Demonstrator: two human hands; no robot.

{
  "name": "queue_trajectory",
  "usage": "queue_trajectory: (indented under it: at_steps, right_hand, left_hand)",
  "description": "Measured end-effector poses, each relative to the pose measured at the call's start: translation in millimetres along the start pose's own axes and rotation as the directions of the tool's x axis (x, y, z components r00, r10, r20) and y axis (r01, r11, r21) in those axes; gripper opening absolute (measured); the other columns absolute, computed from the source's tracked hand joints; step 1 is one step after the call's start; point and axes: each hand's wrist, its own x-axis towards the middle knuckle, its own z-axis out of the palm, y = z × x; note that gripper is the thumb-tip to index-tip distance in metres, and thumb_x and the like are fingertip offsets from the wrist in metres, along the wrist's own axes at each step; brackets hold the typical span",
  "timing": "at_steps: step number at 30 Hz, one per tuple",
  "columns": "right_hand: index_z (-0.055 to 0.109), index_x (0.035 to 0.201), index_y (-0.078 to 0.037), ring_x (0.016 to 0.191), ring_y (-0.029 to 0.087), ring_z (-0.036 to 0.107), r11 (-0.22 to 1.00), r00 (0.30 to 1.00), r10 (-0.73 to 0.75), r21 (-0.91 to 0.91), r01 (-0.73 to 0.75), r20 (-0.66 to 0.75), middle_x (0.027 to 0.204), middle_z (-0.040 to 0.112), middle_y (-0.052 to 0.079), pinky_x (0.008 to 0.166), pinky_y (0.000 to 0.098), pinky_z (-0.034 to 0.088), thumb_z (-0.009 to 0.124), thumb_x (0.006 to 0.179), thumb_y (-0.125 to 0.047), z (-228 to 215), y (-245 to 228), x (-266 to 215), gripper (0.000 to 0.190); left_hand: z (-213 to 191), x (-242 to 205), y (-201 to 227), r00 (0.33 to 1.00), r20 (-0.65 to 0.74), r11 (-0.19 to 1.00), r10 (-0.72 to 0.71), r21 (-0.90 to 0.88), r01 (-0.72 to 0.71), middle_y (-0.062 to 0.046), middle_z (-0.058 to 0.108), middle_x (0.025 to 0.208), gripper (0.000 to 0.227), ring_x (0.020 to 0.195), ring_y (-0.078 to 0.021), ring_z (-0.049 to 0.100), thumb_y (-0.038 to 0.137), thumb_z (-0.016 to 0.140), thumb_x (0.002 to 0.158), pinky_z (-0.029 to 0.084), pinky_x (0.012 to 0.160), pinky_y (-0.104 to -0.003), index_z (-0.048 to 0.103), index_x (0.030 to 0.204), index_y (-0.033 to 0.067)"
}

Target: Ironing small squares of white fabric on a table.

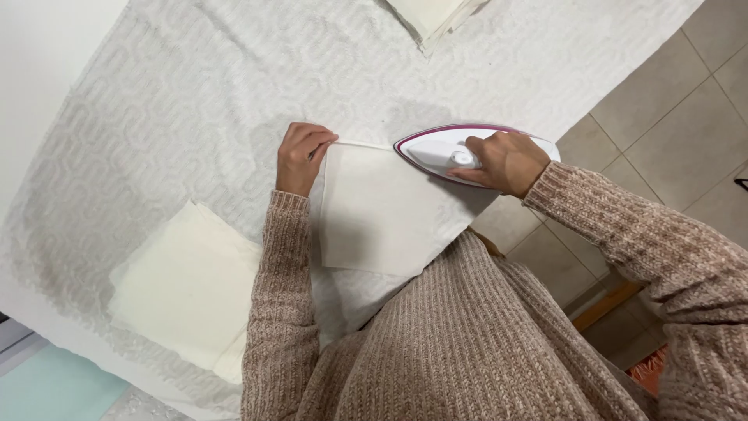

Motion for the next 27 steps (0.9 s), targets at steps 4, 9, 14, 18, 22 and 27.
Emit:
queue_trajectory:
  at_steps: [4,9,14,18,22,27]
  right_hand:
    - [0.066,0.098,-0.008,0.082,0.04,0.075,1.0,1.0,-0.015,-0.014,0.016,0.018,0.08,0.075,0.019,0.074,0.0498,0.059,0.06,0.092,-0.064,-9,-15,6,0.056]
    - [0.066,0.099,-0.008,0.083,0.04,0.075,0.999,0.999,-0.028,-0.029,0.028,0.02,0.081,0.075,0.019,0.075,0.051,0.059,0.059,0.09,-0.067,1,-24,23,0.06]
    - [0.067,0.099,-0.008,0.083,0.041,0.075,1.0,1.0,-0.022,-0.021,0.022,-0.001,0.082,0.075,0.02,0.075,0.0512,0.059,0.06,0.091,-0.067,1,-44,38,0.06]
    - [0.068,0.099,-0.008,0.083,0.04,0.075,0.999,0.999,-0.033,-0.013,0.033,-0.019,0.083,0.075,0.02,0.074,0.05,0.059,0.06,0.091,-0.066,6,-59,54,0.059]
    - [0.068,0.095,-0.008,0.079,0.039,0.074,0.998,0.997,-0.061,-0.029,0.059,-0.051,0.08,0.073,0.019,0.07,0.0481,0.06,0.061,0.093,-0.064,10,-72,69,0.057]
    - [0.071,0.101,-0.004,0.085,0.04,0.075,0.999,0.997,-0.05,-0.002,0.05,-0.066,0.083,0.073,0.022,0.074,0.0486,0.06,0.065,0.093,-0.057,7,-92,83,0.053]
  left_hand:
    - [-1,0,-2,0.996,-0.03,0.996,0.086,0.039,-0.085,-0.009,0.07,0.091,0.016,0.09,-0.0276,0.066,-0.007,0.076,0.088,0.06,0.078,-0.034,0.081,0.094,0.0065]
    - [3,-5,-12,0.983,-0.055,0.964,0.178,0.212,-0.162,-0.005,0.067,0.09,0.013,0.088,-0.0224,0.065,0.002,0.077,0.09,0.059,0.078,-0.033,0.082,0.094,0.0131]
    - [13,-11,-25,0.97,-0.083,0.929,0.227,0.316,-0.191,-0.002,0.066,0.09,0.007,0.087,-0.0199,0.064,0.011,0.077,0.094,0.055,0.076,-0.032,0.081,0.089,0.0143]
    - [13,-12,-26,0.968,-0.06,0.907,0.245,0.366,-0.207,0.0,0.064,0.093,0.011,0.089,-0.0198,0.062,0.015,0.071,0.099,0.049,0.075,-0.034,0.08,0.093,0.0176]
    - [9,-19,-25,0.974,-0.06,0.903,0.22,0.39,-0.18,0.0,0.064,0.095,0.017,0.093,-0.0206,0.06,0.012,0.065,0.101,0.047,0.081,-0.036,0.08,0.1,0.0204]
    - [-7,-27,-3,0.968,-0.232,0.995,-0.092,0.005,0.096,-0.013,0.072,0.108,0.042,0.1,-0.0315,0.065,-0.013,0.046,0.096,0.052,0.09,-0.038,0.075,0.122,0.003]
